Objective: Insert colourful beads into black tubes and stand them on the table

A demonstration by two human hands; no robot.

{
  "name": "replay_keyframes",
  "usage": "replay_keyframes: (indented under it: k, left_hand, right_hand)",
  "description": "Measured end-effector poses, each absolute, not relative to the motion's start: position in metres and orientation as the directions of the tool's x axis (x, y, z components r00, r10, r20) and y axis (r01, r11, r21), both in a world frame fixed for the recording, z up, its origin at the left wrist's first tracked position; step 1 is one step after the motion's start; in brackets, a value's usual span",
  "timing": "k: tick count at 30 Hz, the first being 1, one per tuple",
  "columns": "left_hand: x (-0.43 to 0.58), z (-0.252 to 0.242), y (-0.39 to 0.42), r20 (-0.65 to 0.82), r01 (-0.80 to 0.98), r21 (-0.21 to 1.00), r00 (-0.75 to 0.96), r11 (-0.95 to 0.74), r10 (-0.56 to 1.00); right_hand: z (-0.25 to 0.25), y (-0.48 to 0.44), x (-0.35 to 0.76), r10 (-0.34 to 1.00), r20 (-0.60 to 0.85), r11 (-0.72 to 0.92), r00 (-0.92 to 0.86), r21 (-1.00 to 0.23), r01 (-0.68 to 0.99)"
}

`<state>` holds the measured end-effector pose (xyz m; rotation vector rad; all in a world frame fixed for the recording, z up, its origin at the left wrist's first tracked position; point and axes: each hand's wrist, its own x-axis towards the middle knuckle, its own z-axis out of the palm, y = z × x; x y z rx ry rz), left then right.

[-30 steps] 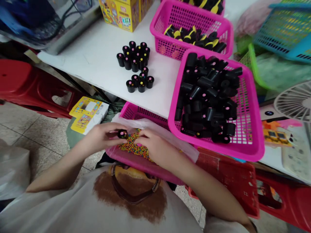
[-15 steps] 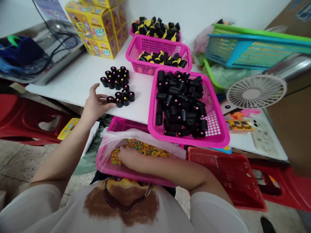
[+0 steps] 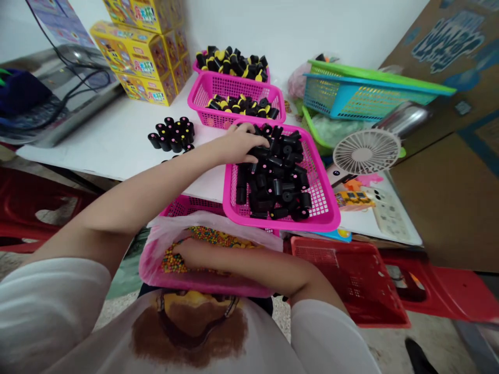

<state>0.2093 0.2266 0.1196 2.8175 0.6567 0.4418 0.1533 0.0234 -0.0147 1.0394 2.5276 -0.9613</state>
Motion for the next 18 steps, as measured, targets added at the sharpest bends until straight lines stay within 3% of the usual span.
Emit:
replay_keyframes:
  k: [3,5,9,12,14,18]
  left_hand:
    - [0.225,0.122,0.235,0.178,0.399,0.217,0.881,-0.891,0.438]
    - [0.211,0.128,0.231,0.252,0.356,0.248,0.874,-0.901,0.415]
    - [0.141,0.146,0.188,0.464,0.287,0.408,0.752,-0.867,0.467]
    - [0.073,0.15,0.13,0.479,0.32,0.548,0.637,-0.773,0.604]
    - [0.034,0.139,0.091,0.428,0.351,0.633,0.585,-0.691,0.689]
    - [-0.012,0.081,0.031,0.168,0.434,0.736,0.626,-0.519,0.761]
  right_hand:
    - [-0.014,0.027,0.16,0.536,-0.43,0.498,-0.727,-0.534,0.683]
    - [-0.016,0.029,0.168,0.539,-0.396,0.461,-0.744,-0.6,0.654]
    - [-0.018,0.025,0.189,0.597,-0.284,0.325,-0.751,-0.77,0.55]
    - [-0.015,0.017,0.208,0.682,-0.204,0.273,-0.703,-0.82,0.503]
    - [-0.01,0.01,0.22,0.72,-0.152,0.273,-0.677,-0.835,0.478]
    - [0.006,-0.003,0.235,0.795,-0.06,0.286,-0.604,-0.841,0.46]
